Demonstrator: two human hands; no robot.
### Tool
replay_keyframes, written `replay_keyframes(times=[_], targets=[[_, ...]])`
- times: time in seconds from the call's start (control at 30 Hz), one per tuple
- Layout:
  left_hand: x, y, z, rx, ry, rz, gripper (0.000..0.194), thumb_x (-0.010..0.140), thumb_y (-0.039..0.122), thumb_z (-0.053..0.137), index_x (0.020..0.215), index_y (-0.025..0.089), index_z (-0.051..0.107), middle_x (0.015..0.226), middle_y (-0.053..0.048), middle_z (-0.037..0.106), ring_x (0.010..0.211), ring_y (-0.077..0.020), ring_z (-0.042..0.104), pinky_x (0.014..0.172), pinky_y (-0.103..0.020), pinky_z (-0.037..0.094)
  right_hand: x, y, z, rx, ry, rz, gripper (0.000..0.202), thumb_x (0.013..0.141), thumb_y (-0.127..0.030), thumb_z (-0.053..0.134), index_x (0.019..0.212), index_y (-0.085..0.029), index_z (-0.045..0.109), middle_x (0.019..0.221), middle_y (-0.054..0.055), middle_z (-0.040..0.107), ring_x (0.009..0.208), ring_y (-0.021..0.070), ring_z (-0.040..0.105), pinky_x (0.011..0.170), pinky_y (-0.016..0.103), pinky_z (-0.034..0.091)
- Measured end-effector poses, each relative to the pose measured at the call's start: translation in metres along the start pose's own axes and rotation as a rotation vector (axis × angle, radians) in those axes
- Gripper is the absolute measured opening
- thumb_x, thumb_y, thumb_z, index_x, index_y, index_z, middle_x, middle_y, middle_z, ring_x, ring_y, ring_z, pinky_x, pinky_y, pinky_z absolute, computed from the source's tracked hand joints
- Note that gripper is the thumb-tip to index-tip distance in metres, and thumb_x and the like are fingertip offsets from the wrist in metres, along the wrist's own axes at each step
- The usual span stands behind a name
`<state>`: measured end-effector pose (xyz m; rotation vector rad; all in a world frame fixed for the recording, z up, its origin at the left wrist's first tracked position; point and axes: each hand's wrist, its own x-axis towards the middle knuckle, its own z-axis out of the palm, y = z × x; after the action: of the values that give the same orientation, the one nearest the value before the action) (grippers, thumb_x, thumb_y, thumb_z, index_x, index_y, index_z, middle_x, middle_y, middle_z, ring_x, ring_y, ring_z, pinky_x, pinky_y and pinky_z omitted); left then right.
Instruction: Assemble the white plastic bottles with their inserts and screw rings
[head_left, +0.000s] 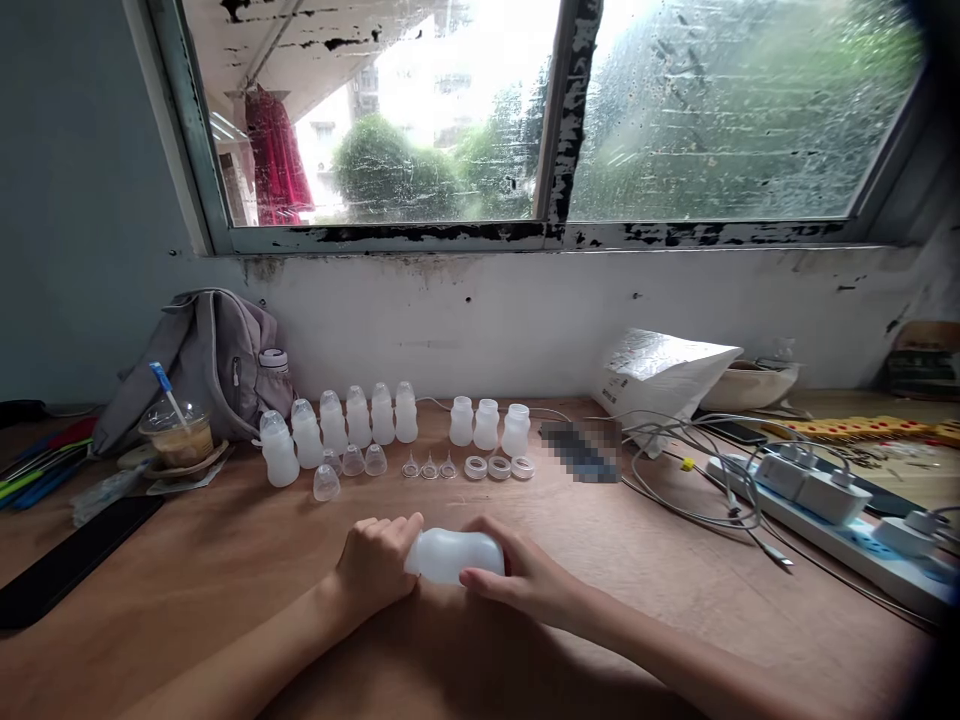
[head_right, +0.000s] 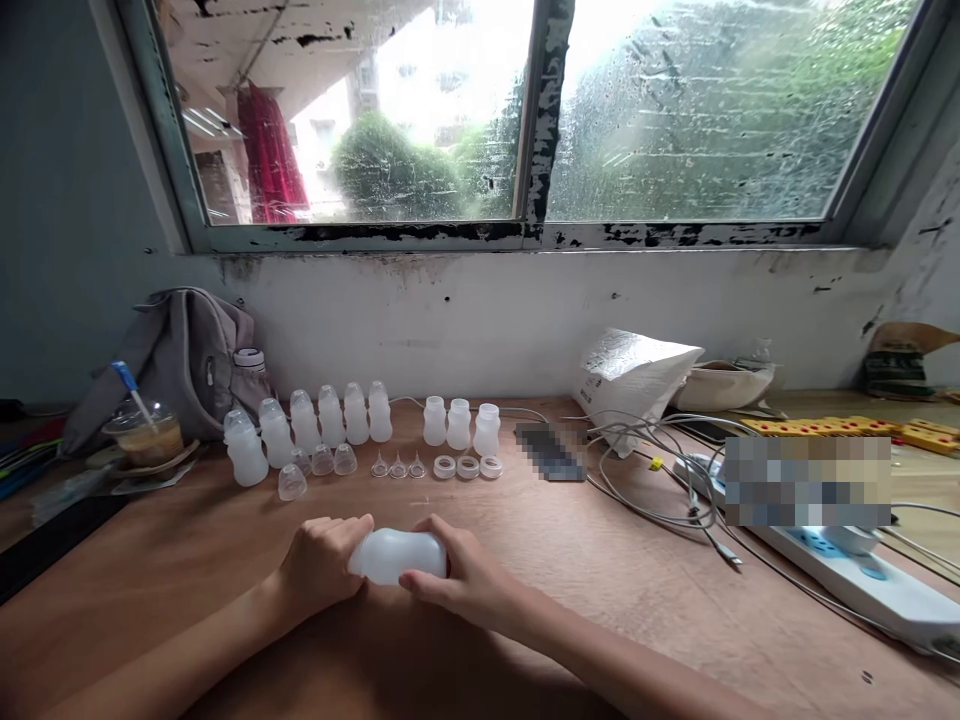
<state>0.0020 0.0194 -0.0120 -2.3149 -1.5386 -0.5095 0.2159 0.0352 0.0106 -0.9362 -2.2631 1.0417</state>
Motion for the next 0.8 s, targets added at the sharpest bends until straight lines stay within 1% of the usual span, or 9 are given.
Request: replay_keyframes(times=[0.13, 0.27, 0.4, 0.43, 0.47, 0.5, 0.6, 0.7, 0.8], targets=[[0.000, 0.002, -0.004, -0.033, -0.063, -0.012, 0.009, 0.059, 0.018, 0.046, 0.067, 0.019, 0.052, 0.056, -0.001, 0.061, 0.053, -0.0190, 0.058, 0.046, -0.026, 0.031, -0.004, -0.003, 0.000, -0.114, 0.006, -0.110, 0.034, 0.076, -0.038, 0.054, 0.103, -0.018, 0.045, 0.086, 0.003, 0.057, 0.069, 0.0135, 0.052, 0.057, 0.021, 0.042], [0.001, 0.004, -0.011, -0.183, -0.181, -0.115, 0.012, 0.060, 0.025, 0.052, 0.070, 0.019, 0.055, 0.060, -0.001, 0.062, 0.055, -0.0188, 0.058, 0.046, -0.024, 0.030, -0.003, 0.002, -0.002, -0.400, 0.075, -0.306, 0.040, 0.075, -0.028, 0.056, 0.111, -0.018, 0.042, 0.099, 0.009, 0.052, 0.084, 0.0184, 0.051, 0.071, 0.029, 0.045], [0.005, 0.002, -0.014, -0.632, -0.463, -0.139, 0.018, 0.058, 0.030, 0.061, 0.068, 0.016, 0.056, 0.061, 0.002, 0.059, 0.057, -0.0148, 0.054, 0.046, -0.020, 0.032, -0.001, 0.015, -0.004, -0.727, 0.189, -0.593, 0.042, 0.076, -0.006, 0.044, 0.114, -0.022, 0.045, 0.114, 0.012, 0.044, 0.103, 0.0242, 0.043, 0.083, 0.040, 0.041], [0.006, 0.000, -0.014, -0.756, -0.520, -0.138, 0.020, 0.059, 0.032, 0.062, 0.068, 0.015, 0.056, 0.061, 0.003, 0.058, 0.058, -0.0137, 0.053, 0.046, -0.019, 0.033, -0.001, 0.019, -0.005, -0.777, 0.230, -0.638, 0.044, 0.075, -0.003, 0.042, 0.113, -0.023, 0.046, 0.115, 0.011, 0.043, 0.105, 0.0250, 0.042, 0.084, 0.042, 0.040], [0.007, -0.001, -0.015, -0.859, -0.538, -0.146, 0.023, 0.060, 0.033, 0.063, 0.071, 0.015, 0.056, 0.063, 0.003, 0.057, 0.059, -0.0130, 0.052, 0.047, -0.019, 0.034, 0.000, 0.022, -0.005, -0.798, 0.267, -0.654, 0.044, 0.075, -0.002, 0.041, 0.112, -0.025, 0.047, 0.116, 0.011, 0.044, 0.105, 0.0253, 0.042, 0.084, 0.043, 0.039], [0.007, -0.003, -0.015, -0.933, -0.513, -0.163, 0.027, 0.061, 0.034, 0.064, 0.077, 0.015, 0.055, 0.067, 0.002, 0.057, 0.060, -0.0125, 0.052, 0.049, -0.018, 0.035, 0.000, 0.024, -0.006, -0.791, 0.298, -0.640, 0.043, 0.075, -0.004, 0.042, 0.113, -0.025, 0.047, 0.115, 0.011, 0.044, 0.104, 0.0254, 0.043, 0.084, 0.043, 0.039], [0.008, -0.013, -0.015, -1.011, -0.314, -0.224, 0.040, 0.064, 0.035, 0.063, 0.097, 0.017, 0.048, 0.077, 0.001, 0.057, 0.058, -0.0095, 0.050, 0.050, -0.018, 0.038, 0.004, 0.028, -0.009, -0.664, 0.382, -0.489, 0.039, 0.077, -0.015, 0.049, 0.114, -0.023, 0.044, 0.110, 0.012, 0.047, 0.101, 0.0254, 0.046, 0.083, 0.041, 0.041], [0.008, -0.023, -0.010, -0.979, -0.160, -0.232, 0.033, 0.073, 0.037, 0.055, 0.098, 0.018, 0.045, 0.077, 0.001, 0.056, 0.051, -0.0069, 0.048, 0.047, -0.018, 0.038, 0.009, 0.030, -0.013, -0.531, 0.424, -0.363, 0.034, 0.077, -0.022, 0.053, 0.110, -0.023, 0.046, 0.107, 0.011, 0.048, 0.100, 0.0255, 0.047, 0.081, 0.040, 0.043], [0.007, -0.029, -0.004, -0.944, -0.094, -0.196, 0.026, 0.077, 0.038, 0.049, 0.093, 0.017, 0.049, 0.075, 0.001, 0.056, 0.051, -0.0072, 0.049, 0.048, -0.019, 0.040, 0.011, 0.029, -0.015, -0.451, 0.394, -0.313, 0.033, 0.076, -0.026, 0.055, 0.108, -0.024, 0.047, 0.106, 0.010, 0.049, 0.099, 0.0248, 0.048, 0.078, 0.038, 0.044]])
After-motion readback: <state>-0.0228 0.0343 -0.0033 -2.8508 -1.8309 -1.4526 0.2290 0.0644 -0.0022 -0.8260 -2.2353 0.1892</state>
